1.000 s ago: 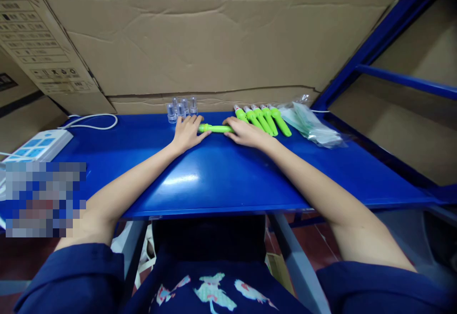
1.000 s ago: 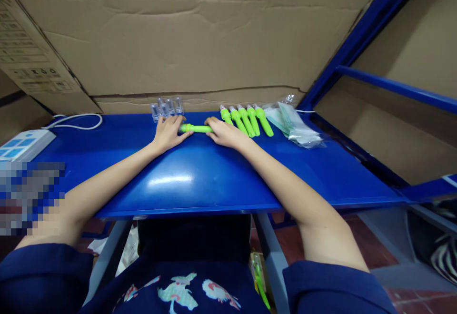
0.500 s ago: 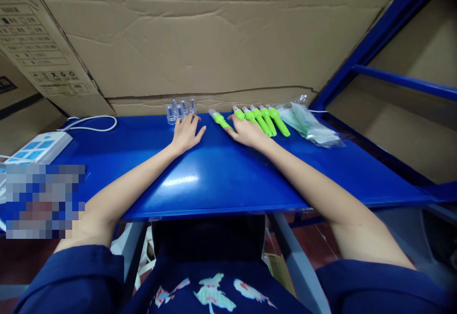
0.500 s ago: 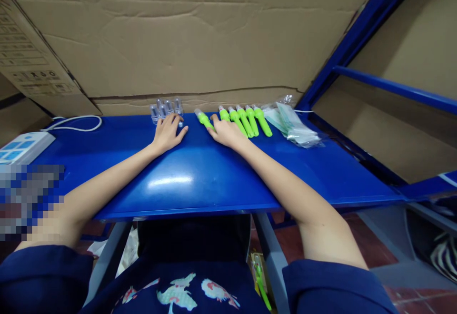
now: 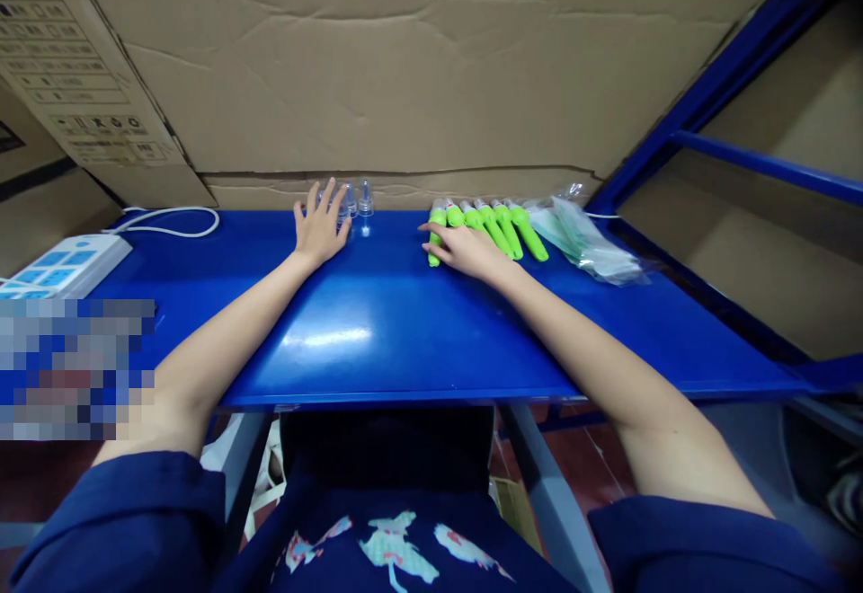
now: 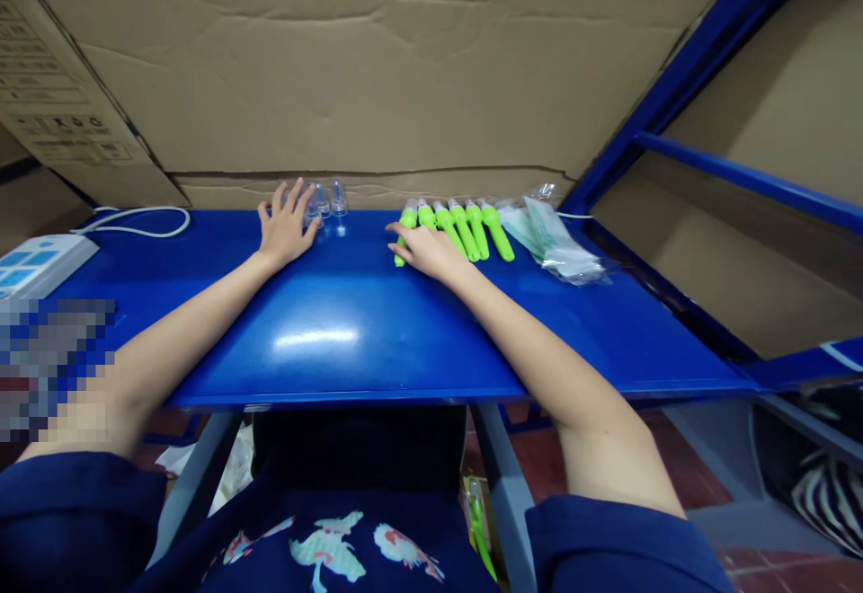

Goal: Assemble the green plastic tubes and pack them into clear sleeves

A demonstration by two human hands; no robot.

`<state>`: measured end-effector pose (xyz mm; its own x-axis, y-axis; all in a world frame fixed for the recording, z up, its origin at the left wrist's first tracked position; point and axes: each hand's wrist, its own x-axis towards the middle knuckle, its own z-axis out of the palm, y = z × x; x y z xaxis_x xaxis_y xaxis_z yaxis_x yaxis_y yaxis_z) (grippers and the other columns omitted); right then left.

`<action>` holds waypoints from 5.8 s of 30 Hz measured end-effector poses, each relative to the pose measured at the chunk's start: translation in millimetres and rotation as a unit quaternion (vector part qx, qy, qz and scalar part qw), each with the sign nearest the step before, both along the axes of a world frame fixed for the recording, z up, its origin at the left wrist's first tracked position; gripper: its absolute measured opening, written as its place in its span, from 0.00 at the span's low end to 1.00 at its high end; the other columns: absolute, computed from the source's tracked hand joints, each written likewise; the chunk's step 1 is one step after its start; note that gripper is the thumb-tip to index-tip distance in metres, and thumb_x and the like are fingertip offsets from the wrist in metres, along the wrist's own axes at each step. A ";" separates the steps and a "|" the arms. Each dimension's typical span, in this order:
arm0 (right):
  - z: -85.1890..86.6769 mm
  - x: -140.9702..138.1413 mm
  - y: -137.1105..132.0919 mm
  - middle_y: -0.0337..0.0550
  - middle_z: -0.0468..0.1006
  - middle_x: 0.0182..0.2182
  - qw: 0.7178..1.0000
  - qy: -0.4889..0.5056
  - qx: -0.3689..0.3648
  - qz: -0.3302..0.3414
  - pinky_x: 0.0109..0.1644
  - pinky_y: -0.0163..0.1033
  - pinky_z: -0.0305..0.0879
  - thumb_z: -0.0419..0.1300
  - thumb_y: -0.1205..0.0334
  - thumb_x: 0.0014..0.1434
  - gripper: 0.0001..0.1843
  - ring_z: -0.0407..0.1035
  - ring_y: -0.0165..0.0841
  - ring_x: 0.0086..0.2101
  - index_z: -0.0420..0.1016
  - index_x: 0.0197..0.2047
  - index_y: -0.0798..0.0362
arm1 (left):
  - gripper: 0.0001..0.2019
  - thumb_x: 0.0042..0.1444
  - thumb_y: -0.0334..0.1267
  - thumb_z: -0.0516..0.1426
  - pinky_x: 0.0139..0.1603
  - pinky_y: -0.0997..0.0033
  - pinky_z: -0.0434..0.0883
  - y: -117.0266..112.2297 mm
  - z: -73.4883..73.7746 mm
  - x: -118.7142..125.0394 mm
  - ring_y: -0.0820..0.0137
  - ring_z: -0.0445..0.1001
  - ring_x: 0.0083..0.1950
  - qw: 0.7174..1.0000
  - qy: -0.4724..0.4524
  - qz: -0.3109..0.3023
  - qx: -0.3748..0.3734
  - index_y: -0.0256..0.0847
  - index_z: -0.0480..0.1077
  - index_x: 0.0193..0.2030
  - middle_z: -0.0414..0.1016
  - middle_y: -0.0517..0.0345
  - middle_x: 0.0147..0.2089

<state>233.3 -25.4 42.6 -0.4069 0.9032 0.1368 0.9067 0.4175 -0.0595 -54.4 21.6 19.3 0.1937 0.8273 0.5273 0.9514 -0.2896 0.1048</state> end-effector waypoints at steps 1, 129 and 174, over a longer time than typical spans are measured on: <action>-0.3 -0.1 0.4 0.55 0.81 0.47 1.000 0.000 0.001 -0.005 0.45 0.46 0.67 0.49 0.52 0.73 0.26 0.76 0.52 0.49 0.63 0.69 0.51 | 0.32 0.67 0.51 0.44 0.71 0.34 0.51 1.5 -1.2 -1.5 0.47 0.45 0.79 1.000 -0.004 0.005 -0.004 0.47 0.51 0.77 0.49 0.48 0.79; -29.4 -29.1 4.0 0.64 0.64 0.58 0.931 0.230 0.124 0.257 0.62 0.58 0.69 0.56 0.56 0.63 0.25 0.62 0.49 0.62 0.58 0.60 0.55 | 0.28 0.55 0.49 0.66 0.35 0.70 0.72 -16.5 -20.9 59.0 0.73 0.74 0.33 0.800 -0.489 -0.283 -0.201 0.44 0.56 0.54 0.72 0.61 0.38; -25.5 -19.2 8.5 0.32 0.58 0.19 0.851 0.510 -0.097 0.080 0.22 0.35 0.54 0.46 0.21 0.60 0.38 0.55 0.26 0.17 0.66 0.33 0.51 | 0.44 0.40 0.59 0.73 0.42 0.65 0.80 23.1 -29.8 38.0 0.68 0.81 0.41 0.727 -0.619 -0.298 -0.019 0.52 0.53 0.57 0.71 0.61 0.44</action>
